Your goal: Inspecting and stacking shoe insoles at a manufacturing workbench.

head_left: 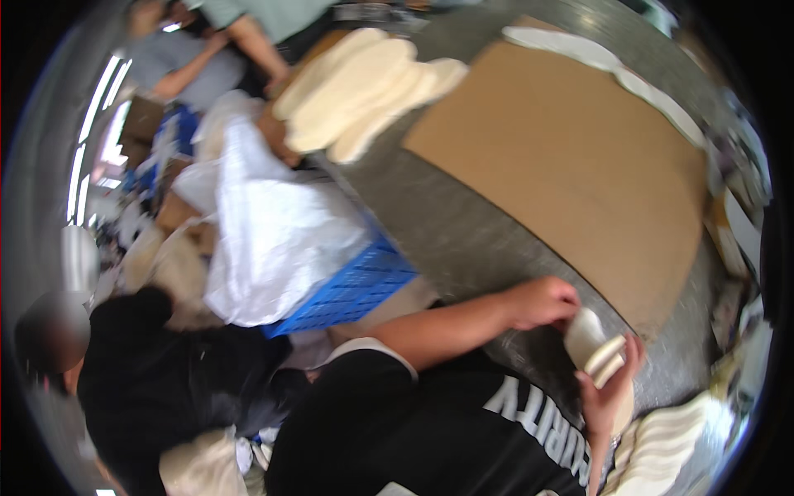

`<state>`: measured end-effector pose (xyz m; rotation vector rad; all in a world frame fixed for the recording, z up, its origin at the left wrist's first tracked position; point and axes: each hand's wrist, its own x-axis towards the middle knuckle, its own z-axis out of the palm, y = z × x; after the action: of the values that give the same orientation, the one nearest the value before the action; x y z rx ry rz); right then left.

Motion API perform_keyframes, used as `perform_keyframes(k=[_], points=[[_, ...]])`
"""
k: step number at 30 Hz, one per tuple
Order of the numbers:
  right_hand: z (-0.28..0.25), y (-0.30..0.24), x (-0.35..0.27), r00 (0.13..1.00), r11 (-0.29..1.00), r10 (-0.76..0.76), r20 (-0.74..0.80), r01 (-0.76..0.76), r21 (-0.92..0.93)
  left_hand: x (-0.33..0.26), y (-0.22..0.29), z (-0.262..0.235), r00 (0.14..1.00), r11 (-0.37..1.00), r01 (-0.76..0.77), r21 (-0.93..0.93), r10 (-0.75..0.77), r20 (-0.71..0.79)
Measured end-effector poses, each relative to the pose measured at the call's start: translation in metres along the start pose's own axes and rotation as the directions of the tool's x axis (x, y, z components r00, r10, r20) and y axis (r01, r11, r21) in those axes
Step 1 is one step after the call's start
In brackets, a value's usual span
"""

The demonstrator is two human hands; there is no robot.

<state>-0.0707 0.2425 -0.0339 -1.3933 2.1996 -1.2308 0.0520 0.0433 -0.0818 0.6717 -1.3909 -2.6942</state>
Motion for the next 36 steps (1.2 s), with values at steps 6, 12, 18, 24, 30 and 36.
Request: perform_keyframes(k=[6,12,18,24,30,36], points=[[-0.015,-0.005,0.007,0.996,1.000,0.011,0.093,-0.009,-0.018,0.011,-0.005,0.009,0.999,0.981,0.010,-0.193,-0.001,0.047],[-0.022,-0.009,-0.013,0.994,0.990,0.101,0.039,-0.105,0.092,0.008,-0.006,0.012,0.984,0.997,-0.022,-0.079,0.035,0.174],[0.001,-0.017,0.022,0.998,0.988,-0.042,0.056,0.033,0.152,-0.013,0.012,-0.017,0.998,0.986,0.056,-0.160,-0.049,0.047],[-0.007,-0.028,0.015,0.997,0.998,0.004,0.082,-0.010,0.068,-0.008,0.014,-0.010,0.981,0.974,0.065,-0.217,-0.023,0.191],[-0.009,-0.031,0.018,0.993,1.000,-0.014,0.116,0.015,-0.012,-0.008,0.019,0.002,0.972,0.959,0.077,-0.271,-0.012,0.234],[-0.005,-0.034,0.020,0.995,1.000,-0.007,0.102,0.010,-0.028,-0.009,0.023,0.005,0.971,0.946,0.101,-0.308,-0.027,0.236]])
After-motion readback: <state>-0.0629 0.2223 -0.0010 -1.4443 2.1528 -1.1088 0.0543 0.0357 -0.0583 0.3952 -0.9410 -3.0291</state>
